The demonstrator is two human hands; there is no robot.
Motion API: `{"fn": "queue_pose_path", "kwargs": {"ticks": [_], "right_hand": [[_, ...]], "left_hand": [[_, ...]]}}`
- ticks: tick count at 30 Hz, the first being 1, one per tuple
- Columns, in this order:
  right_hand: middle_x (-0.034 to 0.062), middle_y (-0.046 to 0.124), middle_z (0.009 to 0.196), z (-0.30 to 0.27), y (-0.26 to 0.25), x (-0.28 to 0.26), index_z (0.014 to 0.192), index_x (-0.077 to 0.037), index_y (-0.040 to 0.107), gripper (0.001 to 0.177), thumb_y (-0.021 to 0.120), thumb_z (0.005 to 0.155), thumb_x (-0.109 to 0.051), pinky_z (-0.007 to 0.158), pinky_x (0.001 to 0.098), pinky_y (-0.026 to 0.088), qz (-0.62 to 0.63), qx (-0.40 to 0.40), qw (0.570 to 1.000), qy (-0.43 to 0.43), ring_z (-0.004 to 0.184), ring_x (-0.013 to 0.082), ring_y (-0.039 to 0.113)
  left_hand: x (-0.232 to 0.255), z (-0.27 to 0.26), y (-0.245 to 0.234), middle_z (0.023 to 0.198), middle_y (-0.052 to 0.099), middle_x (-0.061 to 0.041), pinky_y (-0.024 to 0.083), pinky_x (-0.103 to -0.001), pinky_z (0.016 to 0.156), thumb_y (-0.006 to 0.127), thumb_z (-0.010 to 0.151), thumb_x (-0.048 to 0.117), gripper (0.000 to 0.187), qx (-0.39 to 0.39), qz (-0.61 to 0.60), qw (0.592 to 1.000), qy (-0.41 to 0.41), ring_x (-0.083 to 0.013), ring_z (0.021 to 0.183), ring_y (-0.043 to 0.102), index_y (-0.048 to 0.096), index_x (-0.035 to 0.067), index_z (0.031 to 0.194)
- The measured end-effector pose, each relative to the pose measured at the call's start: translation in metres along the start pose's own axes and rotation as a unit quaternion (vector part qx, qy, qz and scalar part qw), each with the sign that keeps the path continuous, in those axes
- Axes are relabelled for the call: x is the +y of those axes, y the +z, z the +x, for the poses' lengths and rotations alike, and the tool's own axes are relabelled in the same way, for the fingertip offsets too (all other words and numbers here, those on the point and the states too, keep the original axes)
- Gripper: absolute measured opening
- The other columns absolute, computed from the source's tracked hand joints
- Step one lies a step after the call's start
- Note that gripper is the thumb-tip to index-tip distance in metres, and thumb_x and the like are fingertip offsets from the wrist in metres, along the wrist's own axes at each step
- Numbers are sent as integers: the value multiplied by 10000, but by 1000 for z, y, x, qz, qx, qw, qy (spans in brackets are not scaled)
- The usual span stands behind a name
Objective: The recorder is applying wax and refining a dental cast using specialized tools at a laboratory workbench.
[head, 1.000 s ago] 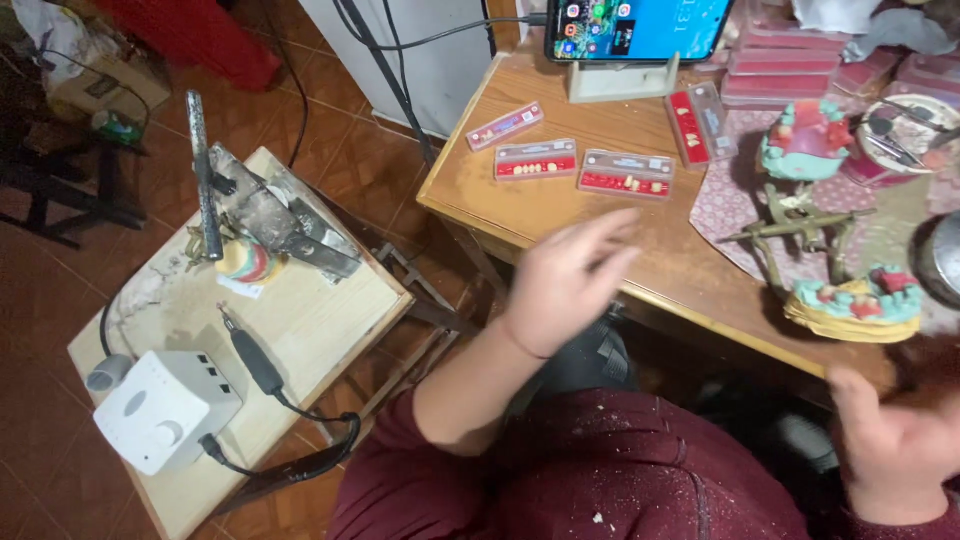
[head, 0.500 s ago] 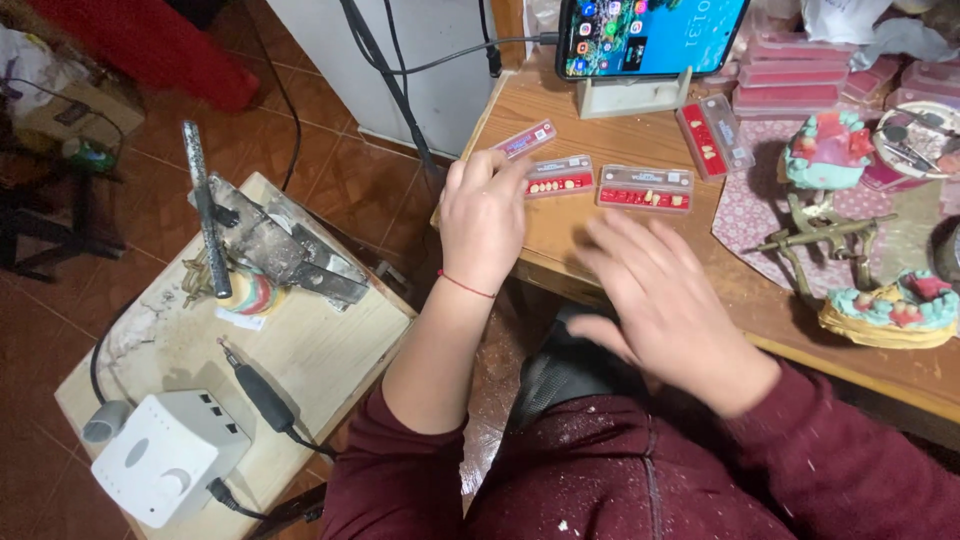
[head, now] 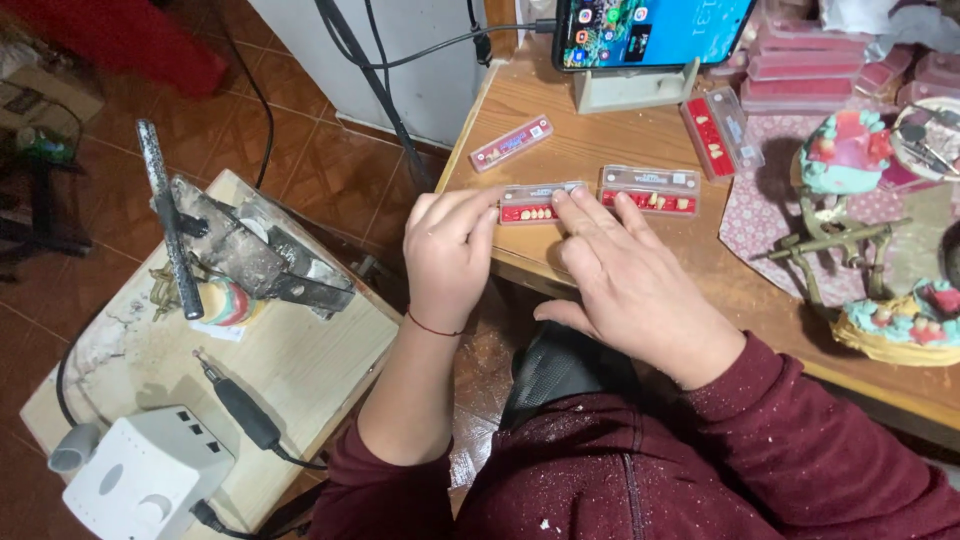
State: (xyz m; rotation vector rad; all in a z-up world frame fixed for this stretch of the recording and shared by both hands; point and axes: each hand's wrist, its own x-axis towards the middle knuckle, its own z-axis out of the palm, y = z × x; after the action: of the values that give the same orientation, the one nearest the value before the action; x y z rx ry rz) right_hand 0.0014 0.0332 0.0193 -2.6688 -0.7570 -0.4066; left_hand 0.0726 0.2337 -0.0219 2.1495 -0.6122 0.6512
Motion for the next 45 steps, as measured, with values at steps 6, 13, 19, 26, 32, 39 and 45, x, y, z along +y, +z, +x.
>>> {"fn": "queue_pose_path", "kwargs": {"ticks": [6, 13, 19, 26, 32, 39, 45], "right_hand": [[305, 470, 1478, -3, 3, 2, 1106, 24, 560, 634, 794, 757, -450, 1129, 614, 338, 4, 6, 1000, 4, 1405, 452, 431], [298, 460, 1502, -5, 2, 3, 1097, 36, 554, 637, 798, 763, -449, 1135, 613, 340, 16, 6, 1000, 6, 1417, 447, 425], [299, 472, 1479, -1, 0, 4, 1054, 19, 567, 592, 816, 737, -415, 1126, 600, 346, 19, 1, 1000, 9, 1402, 453, 437], [285, 517, 1446, -6, 1, 6, 1039, 16, 563, 569, 830, 747, -393, 1137, 584, 365, 29, 18, 999, 5, 1389, 426, 470], [282, 530, 1436, -9, 4, 8, 1047, 23, 566, 579, 832, 753, -399, 1133, 583, 373, 29, 29, 999, 2, 1384, 424, 482], [289, 536, 1434, -10, 7, 11, 1037, 23, 565, 572, 826, 763, -405, 1133, 584, 377, 26, 36, 999, 5, 1378, 429, 491], [297, 538, 1427, -10, 8, 12, 1016, 5, 563, 541, 814, 781, -412, 1137, 585, 363, 40, 36, 999, 10, 1380, 437, 483]], "left_hand": [[-6, -3, -2, 1036, 735, -81, 538, -381, 873, 706, 931, 58, 159, 13, -7, 1000, -10, -289, 937, 654, 763, 69, 1079], [12, 13, 4, 1016, 705, -77, 542, -393, 883, 745, 898, 92, 144, -9, 27, 998, 64, -293, 956, 644, 765, 88, 1040], [7, 31, 4, 929, 690, -73, 542, -397, 809, 757, 835, 133, 158, -111, 57, 987, 105, -288, 895, 653, 782, 92, 986], [1, 36, 11, 895, 679, -90, 547, -418, 795, 712, 877, 108, 48, -163, 87, 976, 118, -305, 890, 665, 754, 91, 890], [5, 32, 6, 949, 674, -85, 547, -415, 829, 735, 877, 71, 100, -134, 54, 981, 128, -303, 924, 657, 757, 80, 974], [22, 30, -11, 1013, 675, -49, 548, -386, 822, 781, 832, 99, 175, -154, 53, 976, 143, -275, 977, 641, 771, 94, 1007], [9, 39, -5, 996, 663, -94, 509, -426, 907, 800, 831, 154, 132, -217, 2, 974, 59, -314, 1017, 629, 736, 97, 931]]}}
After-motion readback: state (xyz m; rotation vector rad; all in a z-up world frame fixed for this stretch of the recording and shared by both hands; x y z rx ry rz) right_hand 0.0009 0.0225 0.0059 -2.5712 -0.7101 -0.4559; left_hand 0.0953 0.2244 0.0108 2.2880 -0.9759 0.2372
